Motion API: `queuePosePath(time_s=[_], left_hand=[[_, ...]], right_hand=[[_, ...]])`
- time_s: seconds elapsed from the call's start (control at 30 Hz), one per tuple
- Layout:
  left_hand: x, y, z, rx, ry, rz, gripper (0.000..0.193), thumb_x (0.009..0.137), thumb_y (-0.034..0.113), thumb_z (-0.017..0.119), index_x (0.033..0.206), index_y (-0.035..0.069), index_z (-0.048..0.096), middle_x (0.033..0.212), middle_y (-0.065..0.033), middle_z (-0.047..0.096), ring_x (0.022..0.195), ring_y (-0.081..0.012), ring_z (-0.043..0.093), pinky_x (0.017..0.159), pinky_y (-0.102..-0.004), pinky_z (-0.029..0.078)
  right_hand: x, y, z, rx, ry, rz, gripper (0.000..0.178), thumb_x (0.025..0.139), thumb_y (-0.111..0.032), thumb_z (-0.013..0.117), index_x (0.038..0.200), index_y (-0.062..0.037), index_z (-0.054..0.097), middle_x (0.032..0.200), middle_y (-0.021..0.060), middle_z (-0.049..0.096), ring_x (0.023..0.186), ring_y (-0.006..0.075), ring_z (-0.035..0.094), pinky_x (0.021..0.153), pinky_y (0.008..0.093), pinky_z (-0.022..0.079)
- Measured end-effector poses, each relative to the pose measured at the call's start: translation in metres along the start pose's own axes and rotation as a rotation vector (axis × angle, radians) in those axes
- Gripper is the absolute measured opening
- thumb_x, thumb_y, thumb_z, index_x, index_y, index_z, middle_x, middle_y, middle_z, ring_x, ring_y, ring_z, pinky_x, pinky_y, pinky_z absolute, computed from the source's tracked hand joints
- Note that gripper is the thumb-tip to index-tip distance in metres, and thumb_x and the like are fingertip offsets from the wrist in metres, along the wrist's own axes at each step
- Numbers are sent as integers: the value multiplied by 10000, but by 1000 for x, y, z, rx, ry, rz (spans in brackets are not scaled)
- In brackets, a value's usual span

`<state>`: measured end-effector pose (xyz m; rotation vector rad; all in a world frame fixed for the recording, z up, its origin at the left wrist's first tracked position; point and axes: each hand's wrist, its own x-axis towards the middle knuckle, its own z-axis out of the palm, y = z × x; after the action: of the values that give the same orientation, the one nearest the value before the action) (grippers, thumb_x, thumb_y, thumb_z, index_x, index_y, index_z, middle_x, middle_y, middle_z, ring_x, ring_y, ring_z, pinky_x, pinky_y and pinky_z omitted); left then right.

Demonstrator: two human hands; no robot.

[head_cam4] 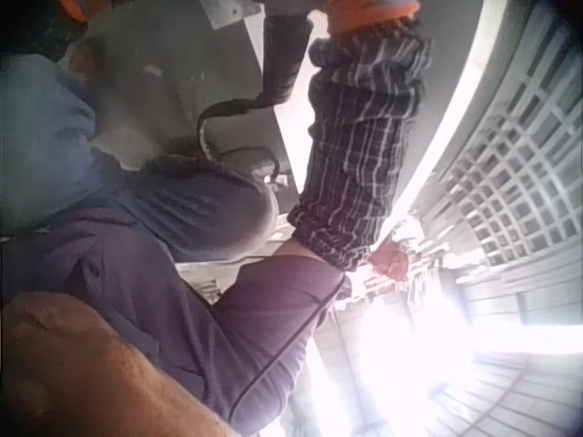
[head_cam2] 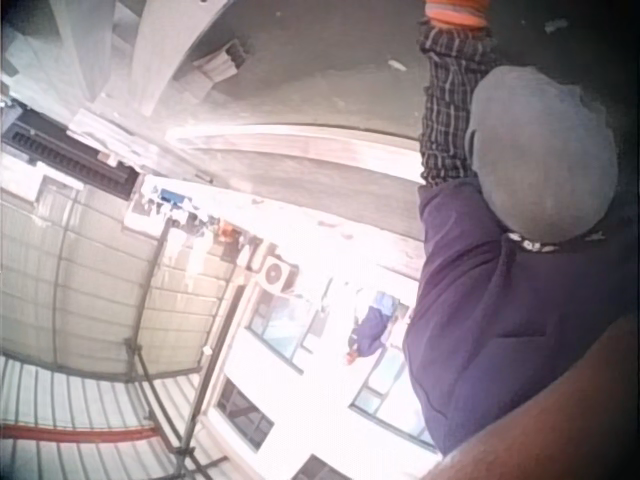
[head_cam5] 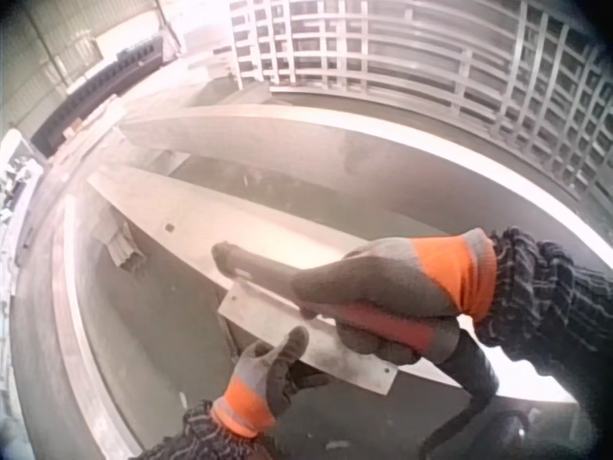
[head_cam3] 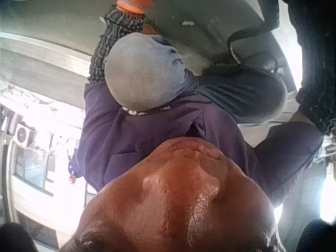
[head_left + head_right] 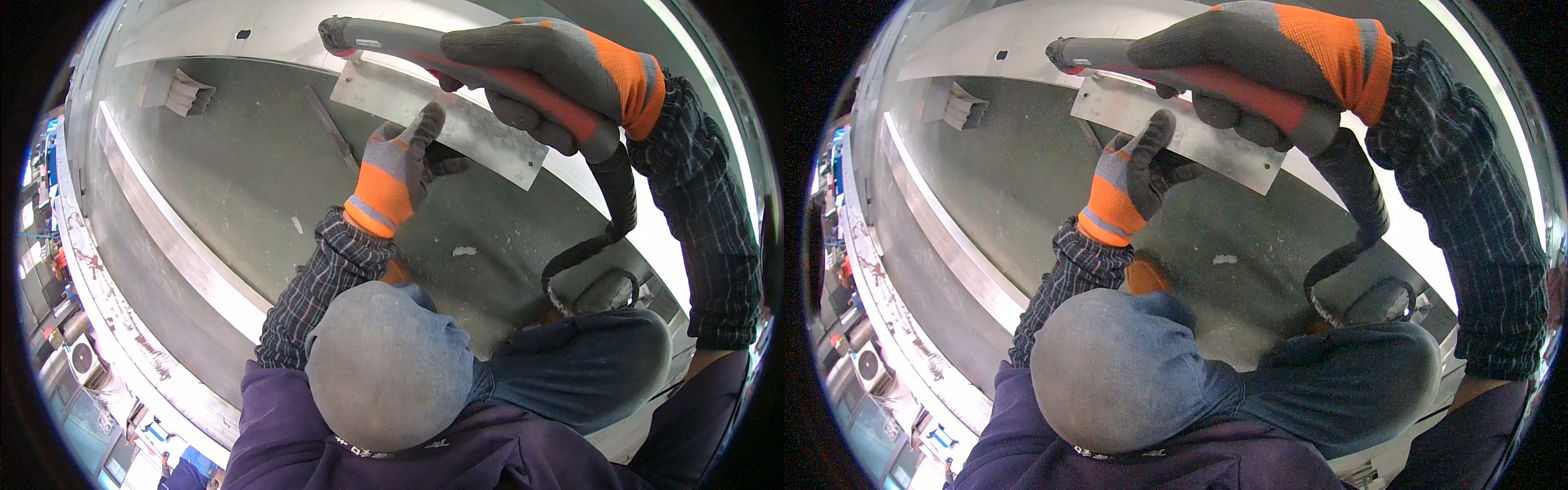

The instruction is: The person uses a handheld welding tool to join a small metal plate to a larger metal sheet. They reposition the plate and weld along its edges, creating visible sparks and molten metal.

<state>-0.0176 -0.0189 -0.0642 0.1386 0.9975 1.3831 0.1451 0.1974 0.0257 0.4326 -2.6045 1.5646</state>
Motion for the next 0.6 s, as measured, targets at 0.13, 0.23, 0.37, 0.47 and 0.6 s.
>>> queuePosePath(time_s=[0.13,0.23,0.37,0.47,0.6], left_hand=[[0,3,4,60,-19,1,400,1001,277,696,1099,-95,584,1033,-214,710,943,-315,740,744,-439,679],[-4,6,3,48,8,11,377,1001,275,696,1077,-81,595,1020,-204,707,941,-307,737,742,-438,681],[3,-15,-19,405,-166,329,349,1029,224,643,1236,-51,586,1141,-183,698,1020,-287,731,823,-416,657],[4,-16,-19,461,-175,411,383,991,192,696,1263,-52,582,1151,-182,699,1008,-279,735,820,-399,649],[5,-4,-6,285,-19,103,385,985,265,719,1105,-75,583,1106,-202,681,973,-312,725,738,-441,678]], right_hand=[[-3,8,-1,216,-35,261,732,966,-197,676,1585,-31,322,850,92,667,627,140,662,560,299,575],[11,-3,1,310,57,391,556,952,-382,637,1326,-28,427,771,79,631,601,155,642,543,304,547],[66,-99,-23,724,95,1268,714,943,-721,540,783,-35,650,668,72,571,551,161,589,501,308,485],[62,-96,-18,669,105,1241,707,949,-713,540,768,-39,649,666,71,564,552,158,587,499,310,482],[65,-99,-23,717,111,1284,696,963,-695,532,787,-33,655,669,76,563,554,158,587,500,314,482]])
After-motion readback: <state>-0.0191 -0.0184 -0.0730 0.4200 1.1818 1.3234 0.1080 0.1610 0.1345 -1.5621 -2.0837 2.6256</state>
